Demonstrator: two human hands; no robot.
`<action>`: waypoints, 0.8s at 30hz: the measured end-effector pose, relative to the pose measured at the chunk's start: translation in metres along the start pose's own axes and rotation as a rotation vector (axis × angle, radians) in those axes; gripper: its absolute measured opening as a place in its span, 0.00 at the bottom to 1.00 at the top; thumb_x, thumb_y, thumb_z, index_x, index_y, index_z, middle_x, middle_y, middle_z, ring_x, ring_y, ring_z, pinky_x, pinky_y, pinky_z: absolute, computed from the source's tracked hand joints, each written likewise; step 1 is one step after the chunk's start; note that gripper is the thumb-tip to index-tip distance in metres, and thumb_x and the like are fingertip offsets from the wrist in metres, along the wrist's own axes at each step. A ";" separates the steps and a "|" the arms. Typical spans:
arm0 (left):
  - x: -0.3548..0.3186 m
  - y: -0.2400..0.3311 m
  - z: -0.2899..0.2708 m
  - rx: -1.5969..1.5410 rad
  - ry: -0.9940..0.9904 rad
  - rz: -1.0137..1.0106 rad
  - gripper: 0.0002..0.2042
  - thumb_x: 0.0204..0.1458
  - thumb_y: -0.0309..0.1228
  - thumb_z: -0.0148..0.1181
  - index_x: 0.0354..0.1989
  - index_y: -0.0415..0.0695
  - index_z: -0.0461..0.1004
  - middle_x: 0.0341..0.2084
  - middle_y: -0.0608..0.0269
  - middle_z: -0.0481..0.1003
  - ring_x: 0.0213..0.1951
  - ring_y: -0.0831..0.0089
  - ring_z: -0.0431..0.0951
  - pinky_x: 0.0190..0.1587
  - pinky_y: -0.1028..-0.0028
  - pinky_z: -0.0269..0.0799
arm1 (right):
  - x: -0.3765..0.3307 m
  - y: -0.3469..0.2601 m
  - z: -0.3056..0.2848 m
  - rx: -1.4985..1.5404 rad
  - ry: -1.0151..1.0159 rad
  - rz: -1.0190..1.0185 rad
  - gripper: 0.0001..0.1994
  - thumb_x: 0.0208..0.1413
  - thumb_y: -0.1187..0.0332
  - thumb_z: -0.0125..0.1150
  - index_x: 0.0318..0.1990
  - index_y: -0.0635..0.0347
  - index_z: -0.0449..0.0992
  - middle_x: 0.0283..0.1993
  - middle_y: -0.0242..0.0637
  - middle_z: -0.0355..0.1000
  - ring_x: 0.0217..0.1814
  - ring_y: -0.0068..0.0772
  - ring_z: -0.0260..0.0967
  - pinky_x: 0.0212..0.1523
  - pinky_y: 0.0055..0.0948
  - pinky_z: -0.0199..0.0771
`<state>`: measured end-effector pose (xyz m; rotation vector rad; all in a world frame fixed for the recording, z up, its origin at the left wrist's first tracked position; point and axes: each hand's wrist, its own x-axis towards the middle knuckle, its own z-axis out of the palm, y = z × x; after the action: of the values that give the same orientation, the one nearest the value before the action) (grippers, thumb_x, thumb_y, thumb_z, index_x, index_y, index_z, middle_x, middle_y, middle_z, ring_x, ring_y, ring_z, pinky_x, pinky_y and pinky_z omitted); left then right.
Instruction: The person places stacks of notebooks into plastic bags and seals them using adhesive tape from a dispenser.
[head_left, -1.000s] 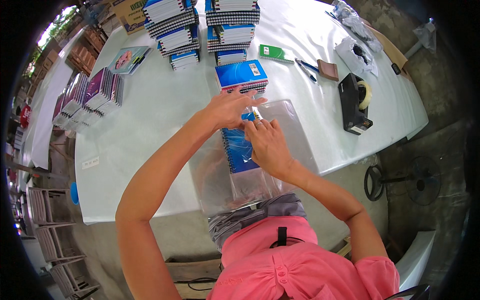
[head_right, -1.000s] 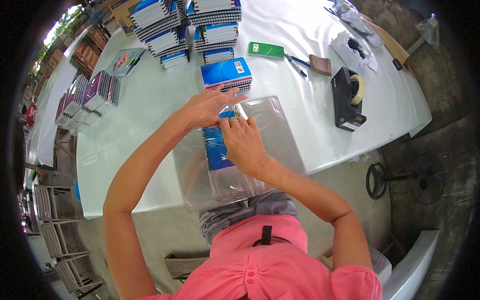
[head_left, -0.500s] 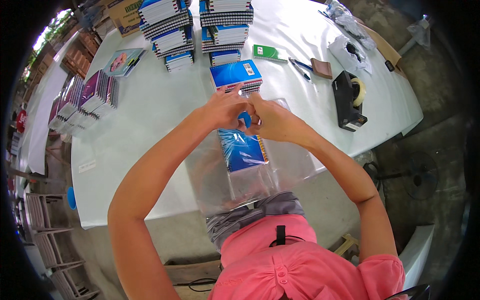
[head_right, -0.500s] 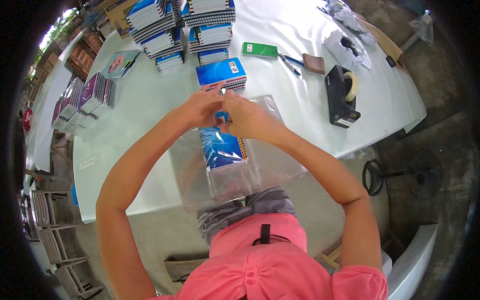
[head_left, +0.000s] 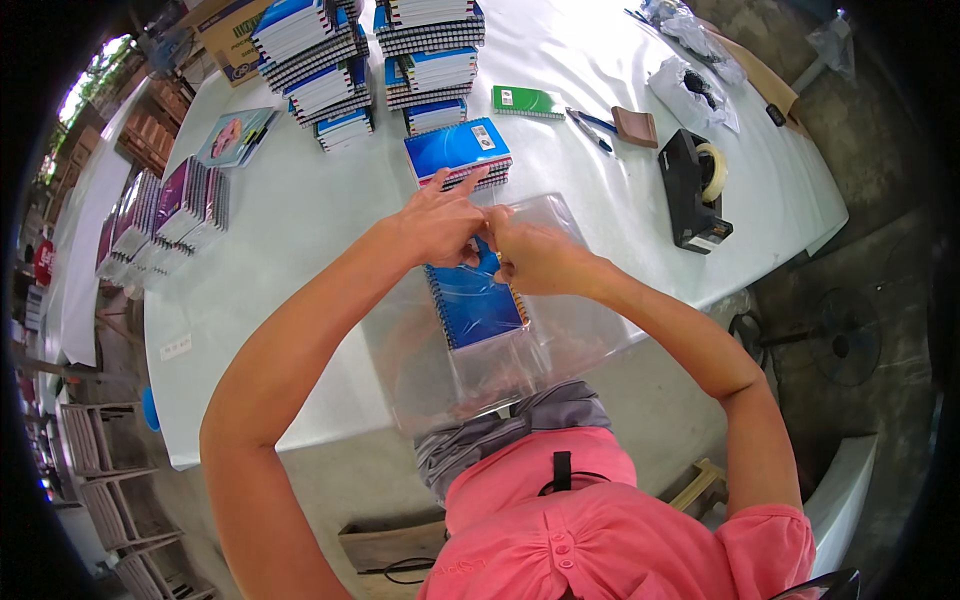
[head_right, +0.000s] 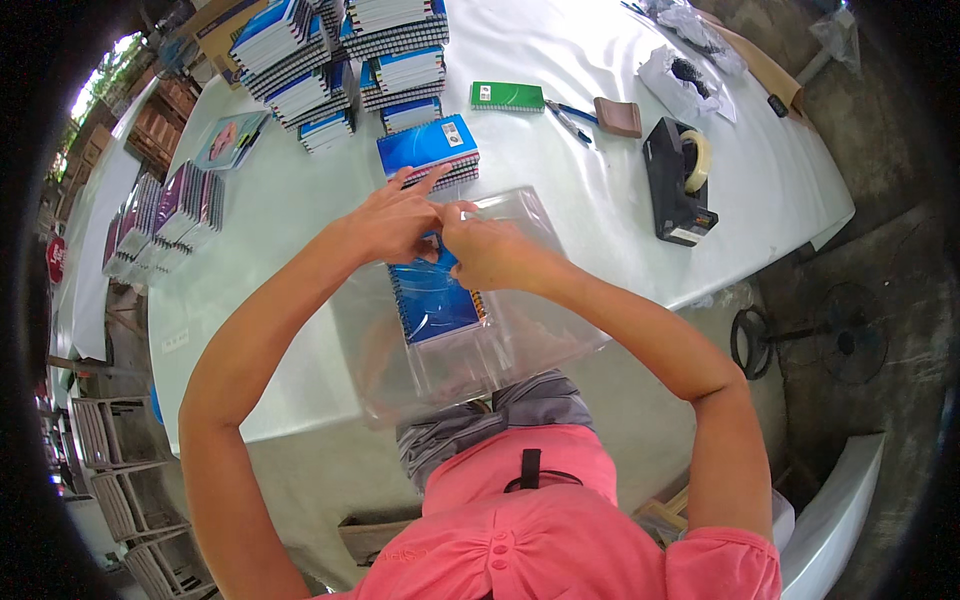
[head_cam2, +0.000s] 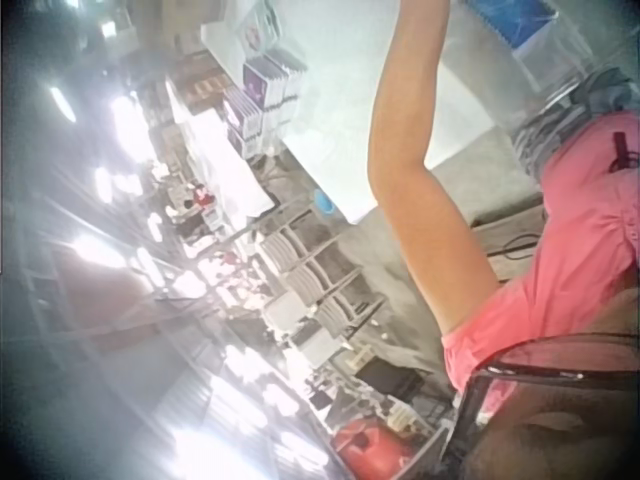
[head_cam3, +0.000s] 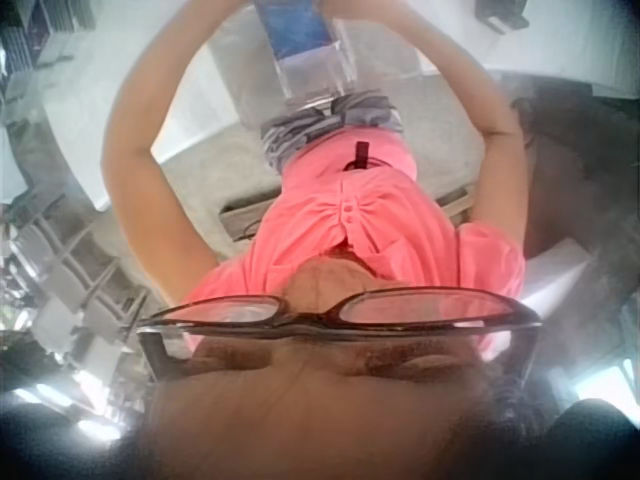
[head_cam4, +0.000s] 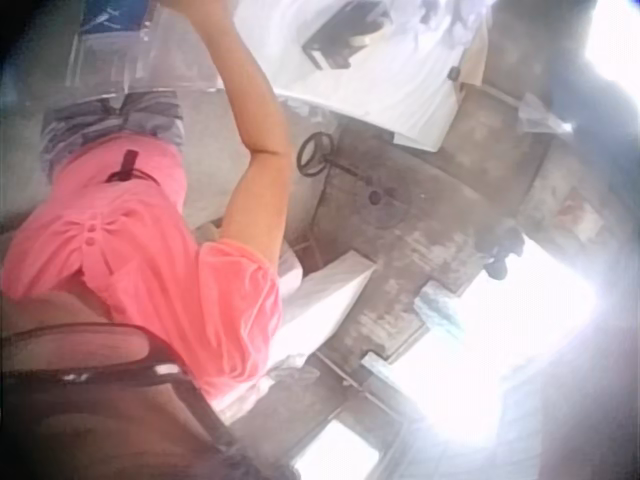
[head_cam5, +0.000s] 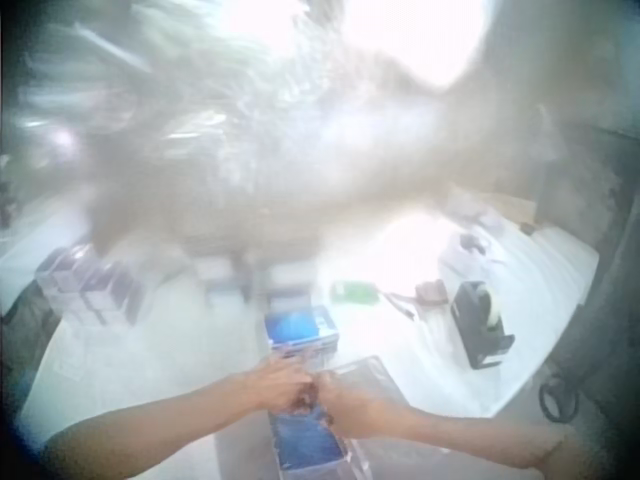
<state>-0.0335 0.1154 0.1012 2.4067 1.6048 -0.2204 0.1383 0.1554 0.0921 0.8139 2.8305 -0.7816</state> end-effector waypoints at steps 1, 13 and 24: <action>0.000 0.000 0.000 -0.001 -0.005 0.001 0.26 0.39 0.35 0.69 0.52 0.58 0.76 0.61 0.73 0.67 0.71 0.55 0.44 0.67 0.40 0.39 | -0.001 0.000 0.002 -0.020 0.019 -0.026 0.27 0.47 0.75 0.63 0.52 0.71 0.54 0.31 0.49 0.74 0.39 0.56 0.74 0.36 0.43 0.71; -0.012 -0.006 -0.006 0.069 -0.068 -0.038 0.29 0.41 0.31 0.67 0.55 0.73 0.73 0.66 0.78 0.58 0.71 0.53 0.42 0.67 0.39 0.41 | -0.046 0.033 -0.014 -0.560 -0.056 0.260 0.17 0.43 0.76 0.58 0.45 0.66 0.73 0.46 0.46 0.72 0.40 0.43 0.75 0.37 0.38 0.69; -0.007 -0.005 -0.010 0.102 -0.085 -0.043 0.31 0.41 0.30 0.66 0.56 0.74 0.71 0.67 0.77 0.58 0.71 0.53 0.44 0.66 0.40 0.45 | -0.053 0.001 0.056 -0.281 0.499 -0.400 0.26 0.49 0.74 0.58 0.60 0.51 0.70 0.39 0.30 0.64 0.44 0.29 0.61 0.43 0.33 0.56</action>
<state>-0.0406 0.1135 0.1125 2.4030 1.6466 -0.4165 0.1814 0.1024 0.0552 0.4513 3.5014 -0.2057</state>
